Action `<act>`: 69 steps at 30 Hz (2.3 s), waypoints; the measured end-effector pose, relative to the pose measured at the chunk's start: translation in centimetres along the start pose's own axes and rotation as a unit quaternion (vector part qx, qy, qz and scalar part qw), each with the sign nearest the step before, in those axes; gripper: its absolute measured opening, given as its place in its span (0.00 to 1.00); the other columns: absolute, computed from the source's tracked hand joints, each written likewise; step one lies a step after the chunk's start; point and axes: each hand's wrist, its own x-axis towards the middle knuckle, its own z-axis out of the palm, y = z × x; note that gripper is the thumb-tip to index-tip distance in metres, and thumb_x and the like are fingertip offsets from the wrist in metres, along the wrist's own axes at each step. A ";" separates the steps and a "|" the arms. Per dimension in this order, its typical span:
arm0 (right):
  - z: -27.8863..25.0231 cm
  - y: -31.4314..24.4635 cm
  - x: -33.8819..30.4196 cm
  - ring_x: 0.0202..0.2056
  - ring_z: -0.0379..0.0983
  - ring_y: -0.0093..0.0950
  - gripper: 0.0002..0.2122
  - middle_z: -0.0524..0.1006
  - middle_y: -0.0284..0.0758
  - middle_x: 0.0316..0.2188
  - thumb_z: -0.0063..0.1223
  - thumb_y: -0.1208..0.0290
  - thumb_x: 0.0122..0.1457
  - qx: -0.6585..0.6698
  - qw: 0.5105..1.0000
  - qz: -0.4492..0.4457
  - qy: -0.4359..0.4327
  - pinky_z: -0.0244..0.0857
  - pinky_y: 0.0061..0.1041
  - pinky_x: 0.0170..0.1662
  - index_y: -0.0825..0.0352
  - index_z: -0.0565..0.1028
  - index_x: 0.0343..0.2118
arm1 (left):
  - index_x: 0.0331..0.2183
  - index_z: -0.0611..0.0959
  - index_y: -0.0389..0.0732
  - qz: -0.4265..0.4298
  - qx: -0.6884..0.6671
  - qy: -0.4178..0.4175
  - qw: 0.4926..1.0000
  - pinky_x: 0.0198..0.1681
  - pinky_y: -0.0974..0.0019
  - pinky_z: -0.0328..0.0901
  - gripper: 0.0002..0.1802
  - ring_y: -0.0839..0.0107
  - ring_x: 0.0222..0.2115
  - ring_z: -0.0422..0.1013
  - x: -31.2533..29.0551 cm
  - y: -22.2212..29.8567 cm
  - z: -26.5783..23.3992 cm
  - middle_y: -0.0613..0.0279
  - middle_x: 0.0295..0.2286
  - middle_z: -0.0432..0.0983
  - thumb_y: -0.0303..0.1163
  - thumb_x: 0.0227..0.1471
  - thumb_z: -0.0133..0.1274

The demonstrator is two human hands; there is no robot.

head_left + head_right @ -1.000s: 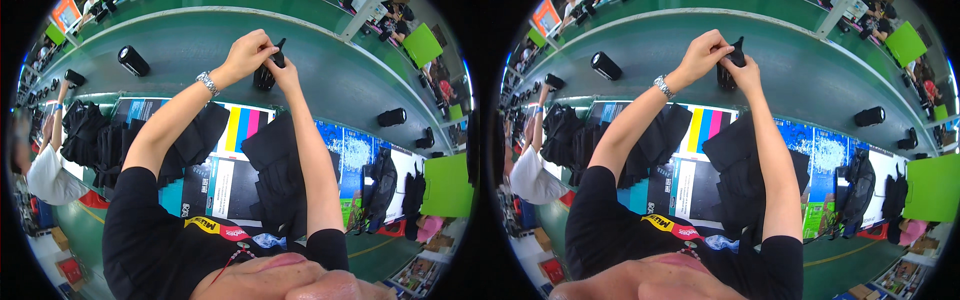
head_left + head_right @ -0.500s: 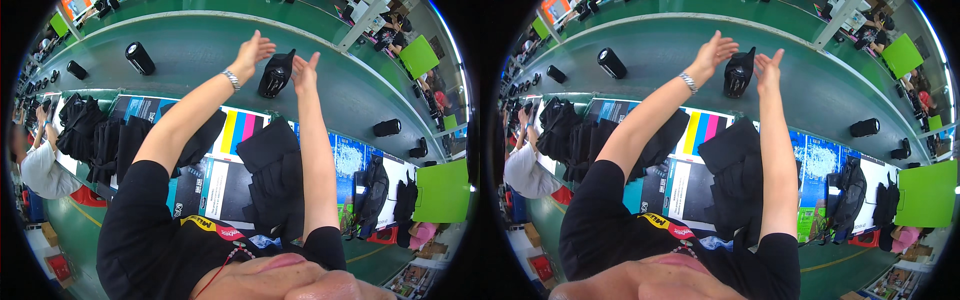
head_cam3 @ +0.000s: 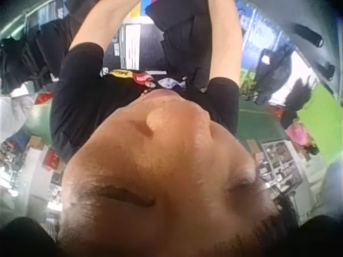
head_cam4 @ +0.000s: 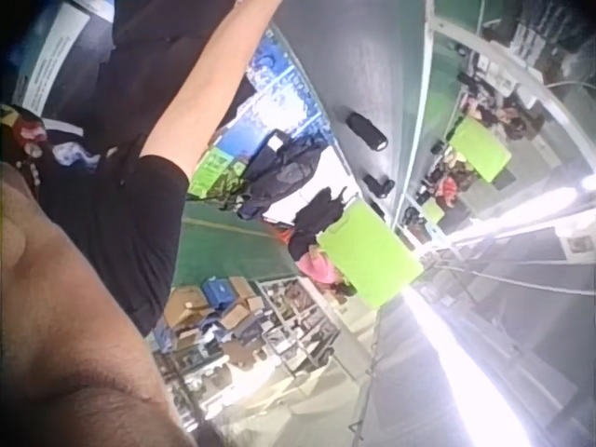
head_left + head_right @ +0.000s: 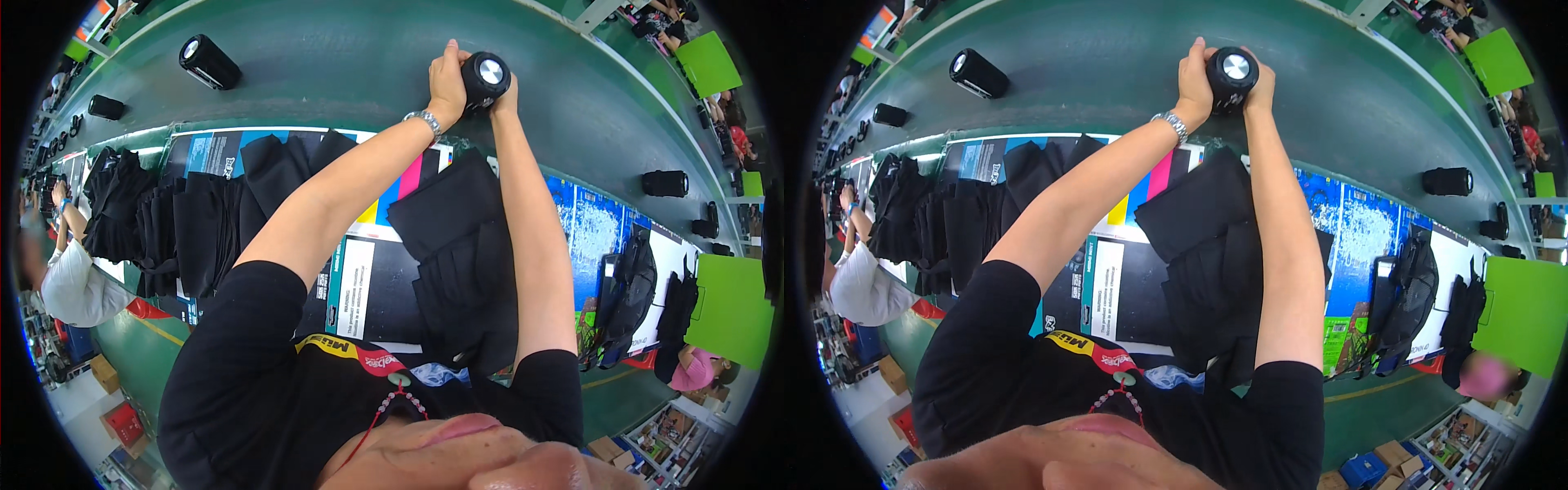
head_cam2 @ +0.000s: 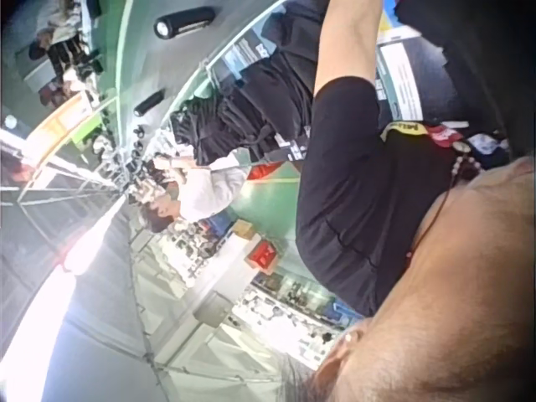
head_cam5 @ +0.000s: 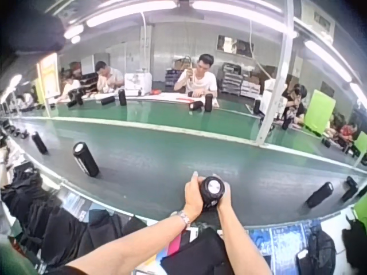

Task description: The person picks up black fabric pieces and black cylindrical components from a table, checking the fit of the fabric over the cylinders, then stacks the fabric pieces.

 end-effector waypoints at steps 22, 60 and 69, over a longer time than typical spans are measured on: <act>3.8 -10.3 -17.5 0.28 0.75 0.23 0.08 0.77 0.37 0.27 0.47 0.72 0.61 -0.214 0.965 -0.151 -0.012 0.68 0.20 0.32 0.72 0.74 0.34 | 0.33 0.80 0.33 0.113 0.439 -0.095 0.886 0.32 0.65 0.68 0.23 0.62 0.28 0.73 -6.7 13.6 -25.6 0.53 0.29 0.76 0.46 0.47 0.60; 12.8 -1.9 -27.6 0.34 0.71 0.18 0.07 0.76 0.31 0.31 0.57 0.78 0.54 -0.053 0.988 -0.086 -0.115 0.64 0.17 0.41 0.70 0.76 0.36 | 0.44 0.76 0.32 -0.122 -0.178 -0.074 0.974 0.46 0.71 0.66 0.16 0.74 0.40 0.73 -13.2 15.1 -26.3 0.59 0.39 0.77 0.25 0.52 0.55; 12.4 -2.6 -27.8 0.35 0.70 0.17 0.09 0.76 0.29 0.32 0.56 0.83 0.52 0.005 0.984 -0.061 -0.168 0.64 0.15 0.39 0.72 0.75 0.38 | 0.36 0.79 0.33 -0.004 -0.190 -0.249 0.950 0.52 0.61 0.62 0.09 0.64 0.49 0.68 -14.1 16.5 -25.5 0.47 0.43 0.74 0.28 0.55 0.50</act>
